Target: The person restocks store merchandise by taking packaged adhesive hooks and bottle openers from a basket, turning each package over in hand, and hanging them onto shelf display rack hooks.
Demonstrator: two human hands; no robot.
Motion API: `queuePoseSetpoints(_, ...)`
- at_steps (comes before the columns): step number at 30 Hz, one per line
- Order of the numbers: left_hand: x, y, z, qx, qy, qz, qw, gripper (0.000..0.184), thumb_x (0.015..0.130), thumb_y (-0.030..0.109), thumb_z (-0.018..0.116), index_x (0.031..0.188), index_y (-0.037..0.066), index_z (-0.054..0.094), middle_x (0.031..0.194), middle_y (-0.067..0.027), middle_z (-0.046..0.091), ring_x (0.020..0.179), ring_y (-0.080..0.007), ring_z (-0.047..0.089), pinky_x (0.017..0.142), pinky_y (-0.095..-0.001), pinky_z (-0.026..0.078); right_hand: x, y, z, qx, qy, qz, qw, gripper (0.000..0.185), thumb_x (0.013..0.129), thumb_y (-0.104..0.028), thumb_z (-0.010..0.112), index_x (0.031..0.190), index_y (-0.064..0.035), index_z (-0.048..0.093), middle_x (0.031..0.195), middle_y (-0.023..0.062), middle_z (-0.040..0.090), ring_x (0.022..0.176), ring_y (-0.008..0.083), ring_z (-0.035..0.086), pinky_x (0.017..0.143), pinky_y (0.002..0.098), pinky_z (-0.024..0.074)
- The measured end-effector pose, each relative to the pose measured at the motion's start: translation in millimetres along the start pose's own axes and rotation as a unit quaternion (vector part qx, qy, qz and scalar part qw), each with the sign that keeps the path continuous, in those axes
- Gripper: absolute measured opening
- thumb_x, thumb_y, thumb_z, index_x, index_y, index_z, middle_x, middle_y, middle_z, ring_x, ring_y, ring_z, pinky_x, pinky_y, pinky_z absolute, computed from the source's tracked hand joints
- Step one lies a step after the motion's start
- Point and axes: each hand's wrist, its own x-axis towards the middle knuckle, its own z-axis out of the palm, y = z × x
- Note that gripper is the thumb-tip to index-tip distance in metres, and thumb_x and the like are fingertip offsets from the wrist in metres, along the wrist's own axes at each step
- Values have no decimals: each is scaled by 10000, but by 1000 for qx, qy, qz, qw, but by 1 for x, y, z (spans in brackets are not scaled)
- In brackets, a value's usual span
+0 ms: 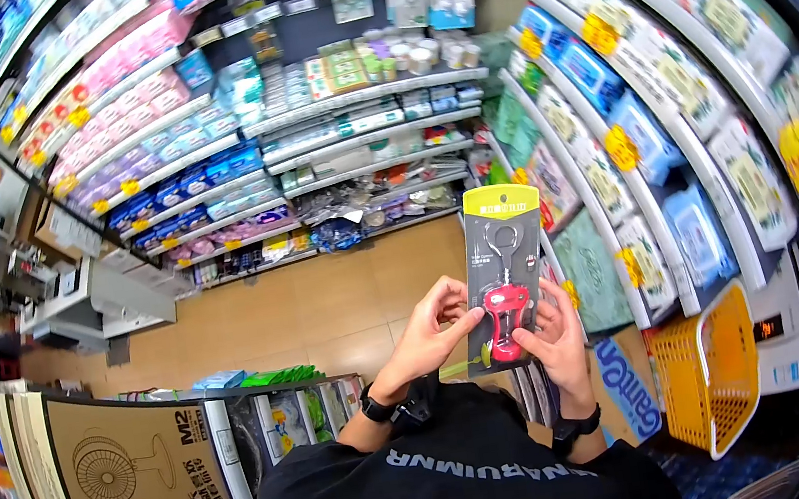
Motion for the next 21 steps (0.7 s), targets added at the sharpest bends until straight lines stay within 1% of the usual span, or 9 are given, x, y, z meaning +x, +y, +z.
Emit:
queuePoseSetpoints(2,-2,4,-18,-8,24,6,1000,194,960,89,667,1087,26,534,998,-2,628,815,-28,541,740,-210,450,16,5,16,-1,-13,10,1000,773,826,74,739,1461,0,303,1267,182,595,1141,206,612,970,326,507)
queuePoseSetpoints(6,-5,6,-48,-21,74,16,997,178,966,92,659,1073,30,530,983,3,624,805,-24,527,734,-202,439,47,17,38,-11,-61,30,998,774,817,78,744,1450,-1,307,1240,169,604,1120,199,621,952,319,519)
queuePoseSetpoints(8,-4,6,-63,-31,88,17,996,170,971,85,647,1083,43,526,997,1,641,878,-30,560,781,-204,458,61,21,48,2,-74,56,996,764,816,79,739,1442,-1,309,1223,162,608,1111,198,624,953,322,520)
queuePoseSetpoints(11,3,3,-84,-40,120,21,992,152,976,82,637,1067,49,520,986,7,637,880,-24,555,764,-201,449,89,26,63,-5,-98,73,993,756,818,73,739,1438,-3,313,1205,156,611,1103,197,628,951,321,522)
queuePoseSetpoints(17,33,7,-132,-13,206,46,977,113,992,103,612,1042,53,524,957,7,630,851,-27,549,727,-209,445,162,40,94,8,-162,87,983,734,826,63,741,1429,1,328,1177,149,618,1093,193,633,942,307,527)
queuePoseSetpoints(21,67,24,-170,12,238,67,969,115,1000,128,603,1045,51,530,948,6,630,837,-32,550,716,-214,448,224,53,112,28,-208,75,975,725,829,66,737,1428,-1,335,1180,150,618,1095,190,635,952,312,528)
